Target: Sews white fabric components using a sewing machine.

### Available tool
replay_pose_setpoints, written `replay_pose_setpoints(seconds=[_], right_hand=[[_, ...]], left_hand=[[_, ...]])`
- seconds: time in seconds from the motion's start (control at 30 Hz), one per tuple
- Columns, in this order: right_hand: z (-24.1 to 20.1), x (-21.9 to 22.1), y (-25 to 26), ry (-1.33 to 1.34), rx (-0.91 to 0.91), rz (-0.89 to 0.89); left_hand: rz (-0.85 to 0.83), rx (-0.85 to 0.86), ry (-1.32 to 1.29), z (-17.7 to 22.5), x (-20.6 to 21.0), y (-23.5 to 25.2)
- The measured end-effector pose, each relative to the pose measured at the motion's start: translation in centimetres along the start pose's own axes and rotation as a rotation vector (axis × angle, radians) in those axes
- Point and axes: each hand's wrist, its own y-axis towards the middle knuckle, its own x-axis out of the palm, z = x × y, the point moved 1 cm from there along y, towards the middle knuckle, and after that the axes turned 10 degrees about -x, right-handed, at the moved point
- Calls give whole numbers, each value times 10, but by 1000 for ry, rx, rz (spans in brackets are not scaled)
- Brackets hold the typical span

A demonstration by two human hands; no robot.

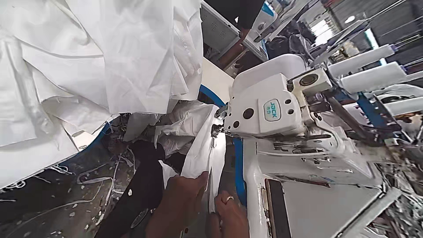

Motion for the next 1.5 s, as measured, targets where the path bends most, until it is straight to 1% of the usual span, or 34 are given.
replay_pose_setpoints(seconds=[0.07,0.13,0.2,0.3,0.4,0.47,0.6,0.63,0.7,0.73,0.87,1.0,1.07,1.17,1.33,1.5], right_hand=[[6,-7,5,124,-32,68],[2,-10,-2,227,-30,75],[-1,-2,-4,129,-19,100],[-9,-12,-4,28,21,74],[-16,-21,4,47,-20,106],[-15,-17,5,91,-27,139],[-12,-6,3,140,-35,199],[-13,-5,2,128,-58,219],[-16,-3,1,51,-131,262],[-18,-1,2,-2,-165,282],[-14,11,6,-121,-218,403],[-2,26,20,-119,-212,504],[7,32,28,-120,-245,541],[17,43,36,-81,-290,593],[30,48,49,-113,-301,597],[33,48,66,-175,-234,556]], left_hand=[[47,19,96,2,2,2],[42,39,143,5,6,-3],[20,31,111,3,6,3],[-22,-1,79,1,7,-1],[92,11,159,3,16,-7],[116,6,167,3,17,-11],[73,15,42,-1,15,-11],[28,12,-17,-1,13,-8],[-80,-10,-131,-3,8,-1],[-109,-14,-171,-4,7,3],[-141,-65,-245,-3,5,1],[2,-47,-239,-5,12,-5],[91,-2,-240,-8,20,-2],[177,91,-236,-13,29,12],[243,163,-35,-13,38,40],[285,130,92,-9,46,54]])
